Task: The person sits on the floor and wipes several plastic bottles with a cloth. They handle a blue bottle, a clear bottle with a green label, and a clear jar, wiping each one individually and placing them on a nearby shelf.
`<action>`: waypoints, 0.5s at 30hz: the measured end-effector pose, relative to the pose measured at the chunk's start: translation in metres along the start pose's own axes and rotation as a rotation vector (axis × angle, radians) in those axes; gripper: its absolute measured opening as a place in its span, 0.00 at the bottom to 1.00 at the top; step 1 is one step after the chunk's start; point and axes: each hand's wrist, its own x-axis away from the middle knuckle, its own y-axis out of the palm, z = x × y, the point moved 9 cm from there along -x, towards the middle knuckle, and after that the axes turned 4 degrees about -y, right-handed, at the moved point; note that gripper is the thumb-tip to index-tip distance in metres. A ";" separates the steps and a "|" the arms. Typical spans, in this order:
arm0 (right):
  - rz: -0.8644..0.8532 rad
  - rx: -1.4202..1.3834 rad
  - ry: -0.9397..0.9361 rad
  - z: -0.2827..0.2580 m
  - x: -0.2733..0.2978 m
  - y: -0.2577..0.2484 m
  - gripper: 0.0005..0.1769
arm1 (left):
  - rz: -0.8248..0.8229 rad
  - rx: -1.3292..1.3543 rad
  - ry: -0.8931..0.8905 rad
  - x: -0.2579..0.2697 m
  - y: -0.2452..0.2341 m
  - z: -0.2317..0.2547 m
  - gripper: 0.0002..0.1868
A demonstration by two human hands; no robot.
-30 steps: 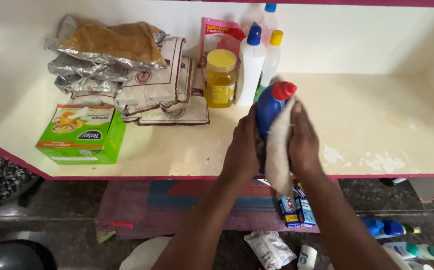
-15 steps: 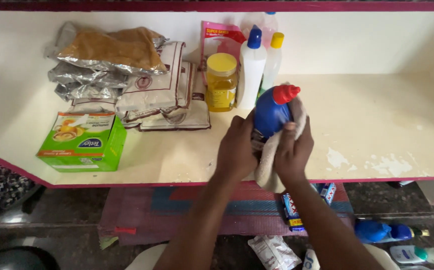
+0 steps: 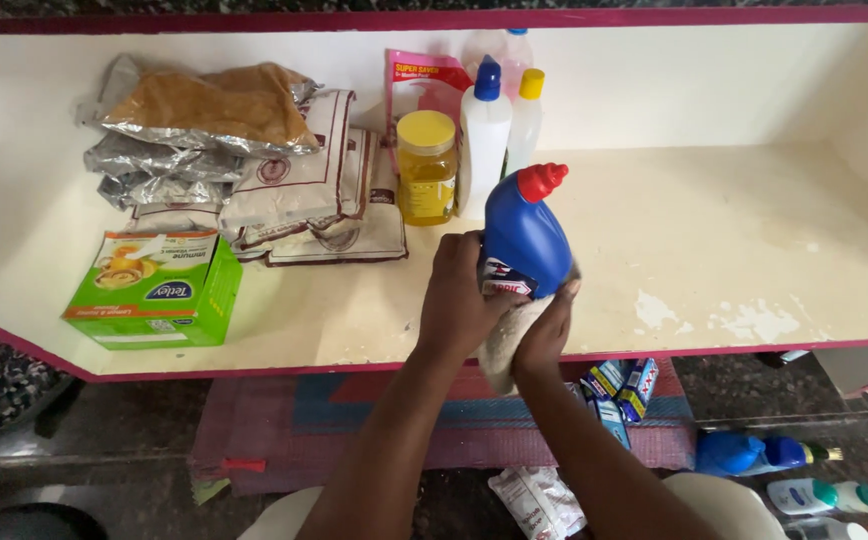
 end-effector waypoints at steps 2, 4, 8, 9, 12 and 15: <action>0.008 0.004 0.073 0.003 0.003 -0.001 0.42 | -0.091 0.140 -0.105 0.000 0.007 -0.008 0.38; 0.009 -0.015 0.152 0.000 0.004 0.002 0.42 | -0.125 0.200 -0.179 0.002 0.009 -0.011 0.38; -0.033 -0.034 0.148 -0.036 0.004 0.023 0.41 | -0.033 0.026 -0.275 0.005 0.002 -0.007 0.38; -0.057 -0.024 0.104 -0.050 0.003 0.033 0.40 | 0.008 -0.050 -0.303 0.006 0.000 -0.006 0.38; -0.057 0.013 0.101 -0.078 0.005 0.057 0.40 | 0.118 -0.177 -0.365 0.014 -0.004 -0.009 0.39; -0.294 0.357 -0.173 -0.121 0.012 0.095 0.40 | -0.018 -0.304 -0.391 0.021 0.017 -0.021 0.36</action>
